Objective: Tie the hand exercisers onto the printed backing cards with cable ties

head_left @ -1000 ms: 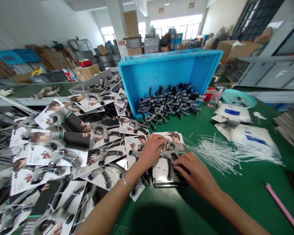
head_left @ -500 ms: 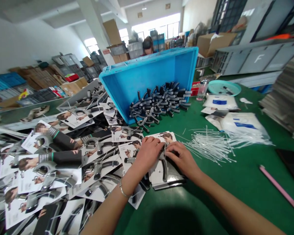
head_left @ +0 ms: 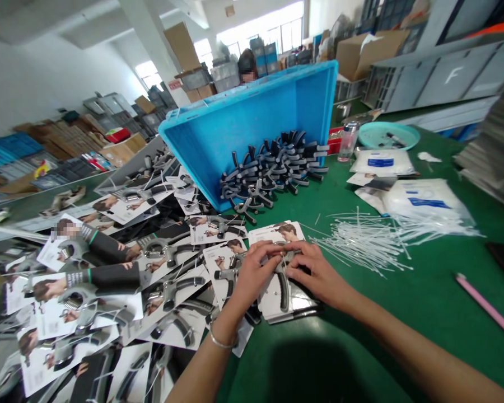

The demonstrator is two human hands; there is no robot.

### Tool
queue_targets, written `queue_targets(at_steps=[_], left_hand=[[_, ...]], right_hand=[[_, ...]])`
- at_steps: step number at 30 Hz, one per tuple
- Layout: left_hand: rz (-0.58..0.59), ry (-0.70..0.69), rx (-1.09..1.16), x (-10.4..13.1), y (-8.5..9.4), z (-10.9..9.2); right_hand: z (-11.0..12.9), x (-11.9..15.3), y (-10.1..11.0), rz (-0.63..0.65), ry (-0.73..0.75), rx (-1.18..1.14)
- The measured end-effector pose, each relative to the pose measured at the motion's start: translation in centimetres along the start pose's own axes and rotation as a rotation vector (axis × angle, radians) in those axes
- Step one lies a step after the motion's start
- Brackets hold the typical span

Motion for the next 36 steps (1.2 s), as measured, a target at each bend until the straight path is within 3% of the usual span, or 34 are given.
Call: queue_targets(at_steps=[28, 36], left_hand=[[-0.036, -0.019, -0.02, 0.6, 0.2, -0.4], [0.02, -0.076, 0.015, 0.8, 0.4, -0.4]], right_hand=[[0.1, -0.6, -0.3, 0.076, 0.005, 0.03], [-0.4, -1.4, -0.6, 0.007, -0.04, -0.003]])
Point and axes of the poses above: each hand's wrist, its own x-axis away from the middle knuckle, its own y-axis out of the back of the hand, z = x × y, the point moved 5 cm from there along -x, towards the middle knuckle, and after that the axes turned 6 degrees about -z, right-handed, at the moved point
